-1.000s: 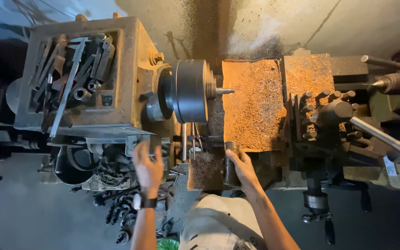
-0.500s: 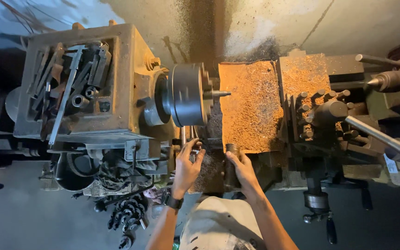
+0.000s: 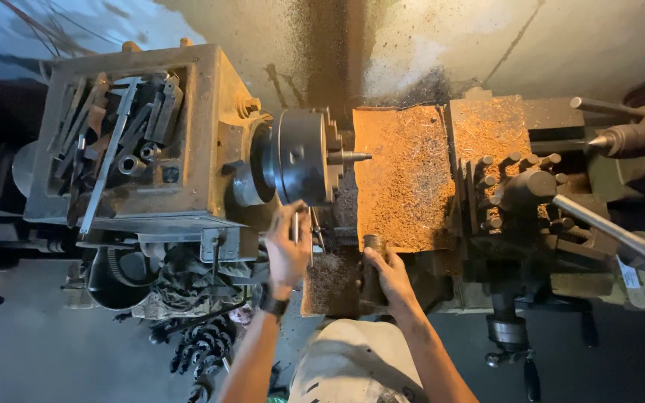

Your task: Operating a metal lathe to machine a cylindrical component.

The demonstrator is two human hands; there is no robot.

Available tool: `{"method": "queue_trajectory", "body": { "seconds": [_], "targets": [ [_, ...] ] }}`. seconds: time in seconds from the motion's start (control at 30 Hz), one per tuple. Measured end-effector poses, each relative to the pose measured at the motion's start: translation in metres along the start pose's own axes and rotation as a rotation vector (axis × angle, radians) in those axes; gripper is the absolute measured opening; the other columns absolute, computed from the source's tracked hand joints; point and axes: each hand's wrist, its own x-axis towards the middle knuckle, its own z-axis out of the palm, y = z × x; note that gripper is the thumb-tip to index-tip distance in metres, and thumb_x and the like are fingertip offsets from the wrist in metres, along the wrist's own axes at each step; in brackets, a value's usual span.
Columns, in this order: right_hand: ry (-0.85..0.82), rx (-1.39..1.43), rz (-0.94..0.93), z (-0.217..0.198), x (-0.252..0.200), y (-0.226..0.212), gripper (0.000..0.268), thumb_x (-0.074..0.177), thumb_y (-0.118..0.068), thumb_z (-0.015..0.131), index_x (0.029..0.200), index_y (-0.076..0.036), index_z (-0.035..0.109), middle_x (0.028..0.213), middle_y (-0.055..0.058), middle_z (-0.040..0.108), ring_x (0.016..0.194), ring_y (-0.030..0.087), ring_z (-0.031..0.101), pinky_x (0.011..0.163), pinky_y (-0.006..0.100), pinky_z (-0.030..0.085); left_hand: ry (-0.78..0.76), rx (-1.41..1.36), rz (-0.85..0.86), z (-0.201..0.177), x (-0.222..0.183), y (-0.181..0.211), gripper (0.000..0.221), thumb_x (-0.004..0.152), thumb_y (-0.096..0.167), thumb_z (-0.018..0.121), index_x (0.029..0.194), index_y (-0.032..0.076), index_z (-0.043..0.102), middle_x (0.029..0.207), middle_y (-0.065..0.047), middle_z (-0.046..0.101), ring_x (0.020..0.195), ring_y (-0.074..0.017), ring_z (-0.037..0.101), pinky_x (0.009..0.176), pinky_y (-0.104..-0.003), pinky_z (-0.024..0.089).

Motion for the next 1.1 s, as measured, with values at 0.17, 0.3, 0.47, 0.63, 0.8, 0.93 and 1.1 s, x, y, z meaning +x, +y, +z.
{"method": "queue_trajectory", "body": {
  "seconds": [0.17, 0.3, 0.47, 0.63, 0.8, 0.93, 1.1],
  "targets": [
    [0.004, -0.059, -0.017, -0.005, 0.003, -0.004, 0.03, 0.09, -0.031, 0.071, 0.107, -0.007, 0.062, 0.078, 0.003, 0.063, 0.062, 0.014, 0.061, 0.055, 0.031, 0.053, 0.228, 0.14, 0.334, 0.006, 0.083, -0.015, 0.033, 0.105, 0.014, 0.063, 0.132, -0.003, 0.059, 0.131, -0.022, 0.063, 0.118, -0.0376, 0.066, 0.097, -0.044, 0.059],
    [0.02, -0.222, -0.132, -0.019, 0.002, -0.002, 0.03, 0.084, -0.024, 0.081, 0.102, -0.004, 0.066, 0.081, 0.001, 0.063, 0.07, 0.011, 0.058, 0.063, 0.029, 0.049, 0.21, 0.383, 0.333, 0.027, 0.161, -0.042, 0.063, 0.101, 0.035, 0.066, 0.137, -0.015, 0.053, 0.134, -0.039, 0.057, 0.121, -0.0574, 0.056, 0.1, -0.053, 0.048],
    [0.089, -0.263, -0.168, -0.034, -0.015, 0.005, 0.04, 0.074, -0.016, 0.084, 0.11, -0.004, 0.069, 0.082, 0.0, 0.064, 0.07, 0.011, 0.059, 0.063, 0.03, 0.05, -0.202, 0.324, -0.164, 0.067, 0.259, -0.127, 0.064, 0.103, 0.05, 0.053, 0.122, -0.011, 0.061, 0.114, -0.038, 0.065, 0.112, -0.0514, 0.063, 0.096, -0.054, 0.05],
    [0.204, -0.35, -0.181, -0.09, -0.034, 0.061, 0.053, 0.068, -0.01, 0.085, 0.118, -0.003, 0.069, 0.084, 0.003, 0.067, 0.072, 0.013, 0.063, 0.065, 0.031, 0.053, -0.168, 0.452, -0.054, 0.112, 0.301, -0.157, 0.054, 0.102, 0.042, 0.051, 0.113, -0.009, 0.065, 0.11, -0.036, 0.066, 0.107, -0.0501, 0.064, 0.092, -0.054, 0.051],
    [0.209, -0.225, -0.191, -0.162, -0.055, 0.14, 0.062, 0.062, -0.001, 0.082, 0.121, 0.006, 0.065, 0.081, 0.015, 0.075, 0.07, 0.022, 0.071, 0.068, 0.037, 0.058, -0.124, 0.594, 0.038, 0.121, 0.289, -0.176, 0.045, 0.101, 0.033, 0.049, 0.104, -0.008, 0.068, 0.105, -0.034, 0.068, 0.103, -0.0489, 0.065, 0.089, -0.055, 0.052],
    [0.178, -0.175, -0.189, -0.208, -0.05, 0.198, 0.06, 0.06, 0.005, 0.076, 0.119, 0.01, 0.065, 0.079, 0.019, 0.075, 0.07, 0.025, 0.073, 0.069, 0.038, 0.06, -0.085, 0.707, 0.103, 0.115, 0.269, -0.204, 0.041, 0.101, 0.026, 0.047, 0.097, -0.006, 0.071, 0.102, -0.032, 0.069, 0.099, -0.0479, 0.066, 0.086, -0.055, 0.053],
    [0.207, -0.215, -0.111, -0.168, -0.029, 0.165, 0.046, 0.066, 0.001, 0.08, 0.111, 0.004, 0.069, 0.081, 0.013, 0.074, 0.07, 0.021, 0.07, 0.066, 0.036, 0.057, 0.223, 0.531, 0.072, 0.078, 0.183, -0.13, 0.046, 0.114, 0.036, 0.043, 0.111, -0.005, 0.063, 0.127, -0.031, 0.061, 0.118, -0.0436, 0.062, 0.098, -0.049, 0.055]
  ]
}}
